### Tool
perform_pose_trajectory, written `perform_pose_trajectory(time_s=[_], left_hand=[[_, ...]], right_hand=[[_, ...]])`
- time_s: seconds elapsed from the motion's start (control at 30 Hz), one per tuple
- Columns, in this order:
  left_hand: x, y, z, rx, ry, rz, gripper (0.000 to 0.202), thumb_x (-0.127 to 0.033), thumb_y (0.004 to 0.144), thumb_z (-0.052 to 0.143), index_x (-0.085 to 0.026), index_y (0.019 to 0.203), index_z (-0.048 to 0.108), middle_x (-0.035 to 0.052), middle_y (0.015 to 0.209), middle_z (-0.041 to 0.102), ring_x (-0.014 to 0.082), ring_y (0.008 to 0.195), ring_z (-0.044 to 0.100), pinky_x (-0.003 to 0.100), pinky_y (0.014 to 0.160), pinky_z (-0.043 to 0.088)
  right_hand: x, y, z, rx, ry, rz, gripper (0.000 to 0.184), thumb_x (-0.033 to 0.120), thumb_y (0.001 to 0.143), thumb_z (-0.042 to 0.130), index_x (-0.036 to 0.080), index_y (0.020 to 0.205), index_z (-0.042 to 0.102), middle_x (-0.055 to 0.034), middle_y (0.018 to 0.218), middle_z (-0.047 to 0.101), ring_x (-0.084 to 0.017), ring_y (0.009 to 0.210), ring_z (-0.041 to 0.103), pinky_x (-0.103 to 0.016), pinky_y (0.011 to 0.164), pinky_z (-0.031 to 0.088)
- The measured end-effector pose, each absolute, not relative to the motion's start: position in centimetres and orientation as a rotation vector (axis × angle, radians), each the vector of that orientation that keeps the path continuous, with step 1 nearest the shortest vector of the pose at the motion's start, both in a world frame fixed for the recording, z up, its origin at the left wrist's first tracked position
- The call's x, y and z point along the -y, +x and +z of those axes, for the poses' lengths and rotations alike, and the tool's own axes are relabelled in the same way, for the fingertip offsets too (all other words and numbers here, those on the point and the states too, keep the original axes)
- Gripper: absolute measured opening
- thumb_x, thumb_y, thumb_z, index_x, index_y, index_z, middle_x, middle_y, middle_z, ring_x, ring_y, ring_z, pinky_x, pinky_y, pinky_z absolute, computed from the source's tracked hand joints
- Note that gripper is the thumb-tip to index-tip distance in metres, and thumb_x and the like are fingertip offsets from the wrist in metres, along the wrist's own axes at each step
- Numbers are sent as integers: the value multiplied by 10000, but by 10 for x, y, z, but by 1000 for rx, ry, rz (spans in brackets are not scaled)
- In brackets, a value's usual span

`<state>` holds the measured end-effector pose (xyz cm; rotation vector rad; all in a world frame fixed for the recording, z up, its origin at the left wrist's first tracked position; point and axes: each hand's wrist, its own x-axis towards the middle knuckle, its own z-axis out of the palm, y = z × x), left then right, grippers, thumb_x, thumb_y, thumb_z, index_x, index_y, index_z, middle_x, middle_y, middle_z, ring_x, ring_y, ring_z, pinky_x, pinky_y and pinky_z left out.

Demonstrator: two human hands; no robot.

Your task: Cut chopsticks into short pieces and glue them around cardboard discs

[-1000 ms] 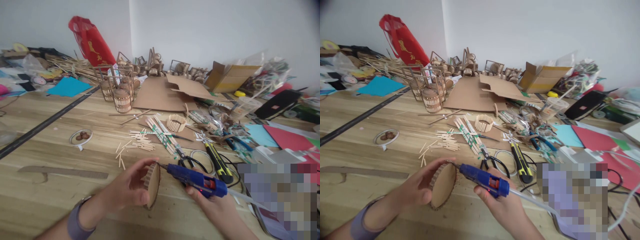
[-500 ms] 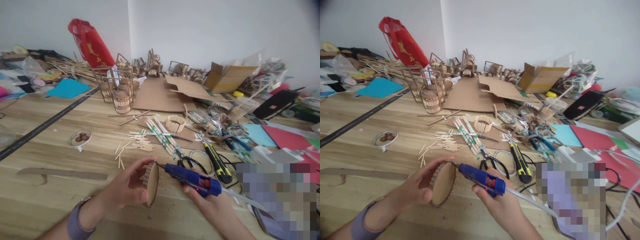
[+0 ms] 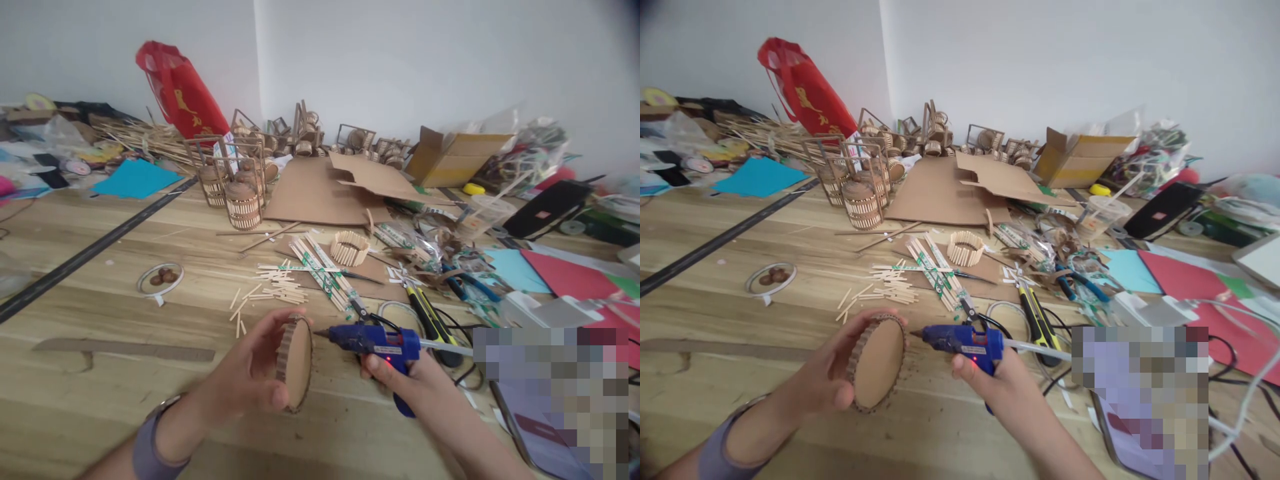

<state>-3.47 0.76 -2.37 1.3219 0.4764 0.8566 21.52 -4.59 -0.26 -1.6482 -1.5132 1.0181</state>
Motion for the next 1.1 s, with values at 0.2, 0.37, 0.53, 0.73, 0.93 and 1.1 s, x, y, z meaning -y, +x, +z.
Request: perform_pose_trajectory(time_s=[0.2,0.37,0.53,0.73,0.93,1.1], left_hand=[[-5,-36,-26,-454,1249,881,776,-561,630,830,-355,1300,497,66,1240,571,266,1089,578,357,897,449],[-6,-37,-28,-428,1261,927,752,-553,609,846,-346,1260,531,64,1242,565,258,1069,582,342,879,453],[-5,-36,-27,-460,1318,954,762,-570,584,850,-339,1244,546,59,1233,583,251,1060,586,320,858,469],[0,-33,-18,-714,1392,870,708,-504,615,860,-299,1219,552,56,1183,577,256,1064,586,341,873,513],[1,-31,-14,-874,1616,845,687,-481,634,845,-312,1230,550,47,1248,530,252,1081,566,355,886,531],[0,-31,-15,-894,1676,815,700,-484,641,838,-312,1250,537,47,1263,529,252,1103,552,349,878,538]], right_hand=[[49,211,-9,1292,-1611,1445,506,671,728,637,165,740,636,-25,686,663,-107,526,507,-226,502,401],[49,209,-5,1267,-1623,1450,484,659,717,655,176,706,624,-15,678,661,-103,523,495,-226,510,393],[49,216,-8,1294,-1654,1271,499,654,757,629,164,670,662,-30,642,649,-113,525,500,-225,501,397],[58,228,-7,1429,-1580,879,503,663,777,591,186,681,721,-65,662,697,-193,603,622,-270,549,507],[65,212,-1,1437,-1599,727,277,521,729,681,249,692,722,-21,658,731,-223,603,681,-277,559,573],[62,203,1,1447,-1548,727,172,422,719,686,267,642,689,0,632,706,-210,590,679,-261,558,572]])
